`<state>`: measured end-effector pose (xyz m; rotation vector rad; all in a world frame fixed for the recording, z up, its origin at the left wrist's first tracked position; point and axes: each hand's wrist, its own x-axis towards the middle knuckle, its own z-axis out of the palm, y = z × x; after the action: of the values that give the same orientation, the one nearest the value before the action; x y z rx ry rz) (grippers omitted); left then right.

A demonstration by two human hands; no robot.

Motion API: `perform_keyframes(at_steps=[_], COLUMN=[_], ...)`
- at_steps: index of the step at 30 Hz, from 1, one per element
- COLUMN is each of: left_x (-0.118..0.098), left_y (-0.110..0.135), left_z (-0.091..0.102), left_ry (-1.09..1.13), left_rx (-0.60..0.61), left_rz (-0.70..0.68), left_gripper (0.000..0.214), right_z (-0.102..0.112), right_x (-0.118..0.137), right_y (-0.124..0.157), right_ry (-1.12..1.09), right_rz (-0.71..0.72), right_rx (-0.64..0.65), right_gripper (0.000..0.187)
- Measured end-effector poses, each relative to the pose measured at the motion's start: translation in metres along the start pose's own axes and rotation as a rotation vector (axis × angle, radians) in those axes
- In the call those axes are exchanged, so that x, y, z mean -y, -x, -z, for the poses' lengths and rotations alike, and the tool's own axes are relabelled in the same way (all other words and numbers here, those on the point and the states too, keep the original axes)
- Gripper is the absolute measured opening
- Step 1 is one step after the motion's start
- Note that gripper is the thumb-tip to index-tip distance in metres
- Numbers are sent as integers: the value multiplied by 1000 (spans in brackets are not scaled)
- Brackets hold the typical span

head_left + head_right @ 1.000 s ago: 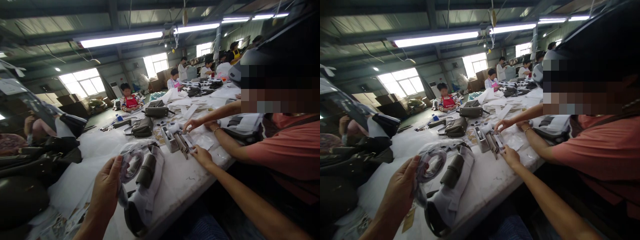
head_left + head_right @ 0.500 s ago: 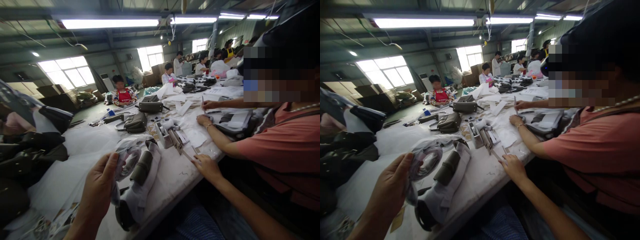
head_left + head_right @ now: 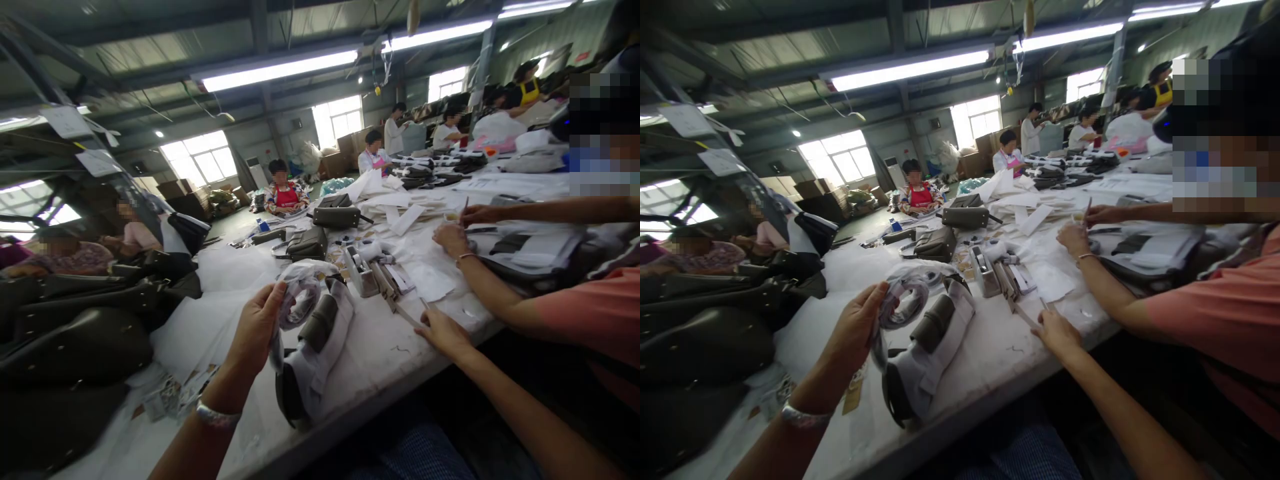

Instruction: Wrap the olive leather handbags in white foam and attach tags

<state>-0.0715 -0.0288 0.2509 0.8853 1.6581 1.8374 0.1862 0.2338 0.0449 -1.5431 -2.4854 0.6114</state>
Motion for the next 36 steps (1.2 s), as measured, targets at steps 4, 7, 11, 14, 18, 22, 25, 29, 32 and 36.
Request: perform_keyframes(at_steps=[4,7,11,14,18,22,25,29,32,36], left_x=[4,6,6,5,3,2,0,-2,-3,-2], left_y=[-3,-6,-6,-4,0,8,15,22,23,22], left_z=[5,7,7,7,4,0,-4,-8,-10,-9], left_ry=[-3,-33,-45,-46,-79,-158,-220,-307,-362,-417], left_rx=[44,44,45,46,14,1,12,19,41,55], left_rz=[-23,-53,-60,-57,-78,-128,-166,-182,-199,-219], left_gripper=[40,41,45,46,47,46,42,39,41,41], right_z=[5,14,25,32,45,60,63,61,59,65], right_x=[2,3,9,31,91,153,181,206,224,238], right_y=[-4,-7,3,30,80,111,112,105,102,102], right_ry=[-19,-61,-177,-340,-922,-1055,-1063,-1135,-1338,-1648], right_rz=[-36,-24,87,197,289,403,473,455,401,273], right_rx=[24,59,61,43,126,191,177,196,293,475], right_gripper=[19,16,9,17,49,37,29,28,37,32])
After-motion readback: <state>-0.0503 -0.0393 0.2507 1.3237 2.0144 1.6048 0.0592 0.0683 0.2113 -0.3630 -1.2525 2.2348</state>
